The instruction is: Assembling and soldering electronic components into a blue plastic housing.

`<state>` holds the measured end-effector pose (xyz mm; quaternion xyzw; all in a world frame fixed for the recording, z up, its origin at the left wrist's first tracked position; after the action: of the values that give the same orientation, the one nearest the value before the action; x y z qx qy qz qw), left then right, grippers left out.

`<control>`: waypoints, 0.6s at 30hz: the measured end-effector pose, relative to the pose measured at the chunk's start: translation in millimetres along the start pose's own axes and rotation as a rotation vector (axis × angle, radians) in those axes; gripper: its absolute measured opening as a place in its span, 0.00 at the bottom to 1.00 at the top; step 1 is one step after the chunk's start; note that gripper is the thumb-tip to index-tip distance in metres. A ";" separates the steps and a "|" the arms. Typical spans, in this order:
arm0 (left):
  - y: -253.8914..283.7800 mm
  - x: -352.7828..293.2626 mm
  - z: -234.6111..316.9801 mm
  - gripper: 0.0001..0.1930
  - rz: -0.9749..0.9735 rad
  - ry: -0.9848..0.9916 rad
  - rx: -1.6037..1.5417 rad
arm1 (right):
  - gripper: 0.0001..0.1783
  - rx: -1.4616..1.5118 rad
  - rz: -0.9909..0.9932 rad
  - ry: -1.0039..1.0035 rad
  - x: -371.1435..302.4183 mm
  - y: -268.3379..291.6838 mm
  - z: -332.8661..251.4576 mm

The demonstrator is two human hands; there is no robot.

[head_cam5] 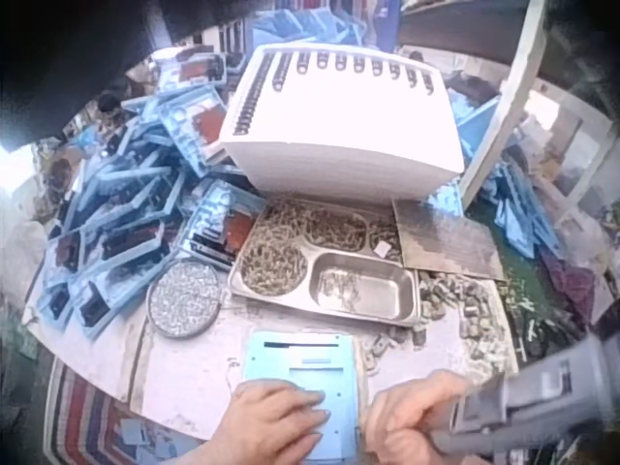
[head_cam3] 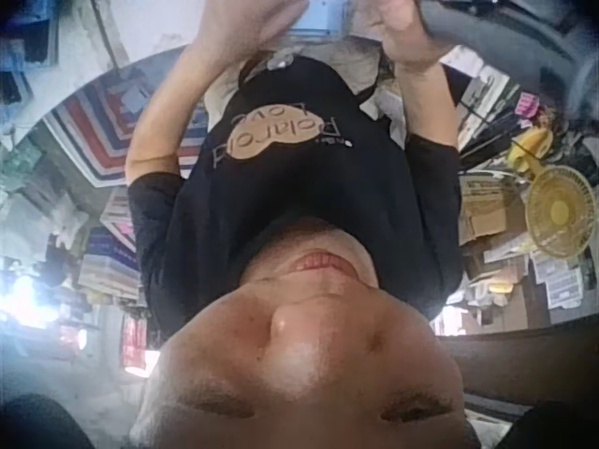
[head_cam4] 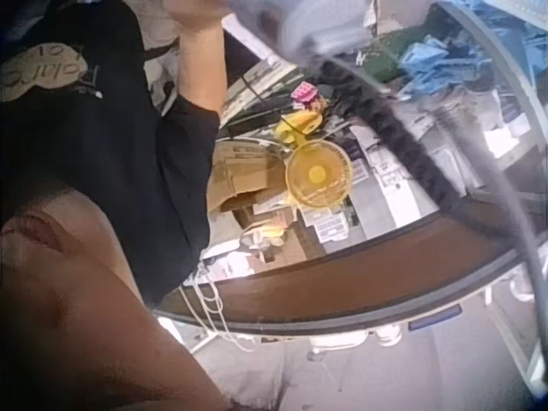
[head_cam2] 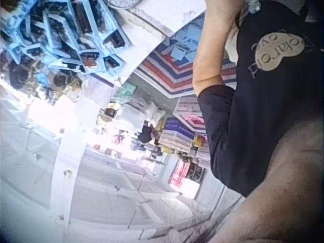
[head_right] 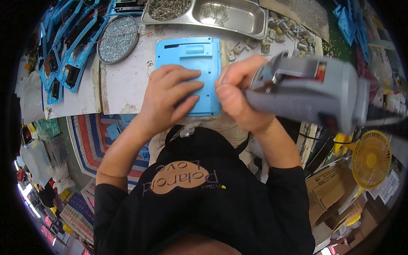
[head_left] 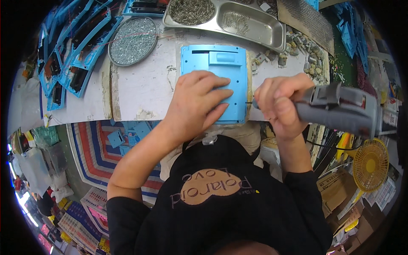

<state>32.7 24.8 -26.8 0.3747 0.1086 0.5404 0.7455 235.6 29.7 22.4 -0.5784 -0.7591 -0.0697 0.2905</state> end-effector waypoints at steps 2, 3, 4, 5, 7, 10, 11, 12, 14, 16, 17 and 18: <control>7.1 12.9 -5.4 0.18 0.063 0.034 -0.010 | 0.13 0.045 -0.019 0.012 5.4 2.8 -2.9; 15.7 28.3 -5.3 0.19 0.154 0.051 0.068 | 0.12 0.093 -0.048 0.075 10.1 3.2 -4.7; 22.4 40.1 -4.5 0.19 0.248 0.068 0.147 | 0.11 0.090 -0.069 0.102 17.5 2.0 -11.5; 21.4 43.7 -4.7 0.20 0.209 0.022 0.248 | 0.12 0.099 -0.105 0.149 26.9 -3.1 -16.1; 23.2 53.4 -12.8 0.21 0.125 -0.073 0.463 | 0.13 0.163 -0.148 0.194 46.6 -2.6 -29.3; 86.4 5.1 -11.2 0.23 0.281 -0.041 0.022 | 0.14 0.131 -0.125 0.178 63.2 23.1 -45.0; 105.9 -34.9 -28.5 0.20 0.471 -0.026 -0.040 | 0.14 0.084 -0.082 0.185 66.8 31.8 -52.4; 113.8 -94.6 -51.8 0.18 0.675 0.172 0.014 | 0.14 0.043 -0.034 0.198 68.3 41.9 -56.0; 110.8 -218.4 -99.9 0.13 1.003 0.610 -0.181 | 0.14 -0.001 0.039 0.127 75.7 58.9 -48.8; 57.3 -390.8 -163.6 0.14 1.185 1.202 0.059 | 0.14 -0.034 0.100 0.056 83.4 49.2 -26.2; 12.1 -440.4 -188.6 0.17 1.254 1.371 0.099 | 0.14 -0.086 0.140 0.035 89.2 48.9 -22.7; -27.2 -485.3 -205.8 0.20 1.269 1.550 0.090 | 0.14 -0.123 0.179 0.014 94.9 50.4 -16.7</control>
<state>-254.7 -318.6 -306.3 -0.0642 0.3648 0.9285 0.0280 272.5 118.0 74.1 -0.6602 -0.6965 -0.0938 0.2648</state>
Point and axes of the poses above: each hand's wrist, its own x-axis towards the middle knuckle, its own y-axis out of the back of the hand, z = x × y, the point moved 2 cm from there along x, towards the middle knuckle, and after that the axes turned 11 degrees about y, right-handed, at the moved point
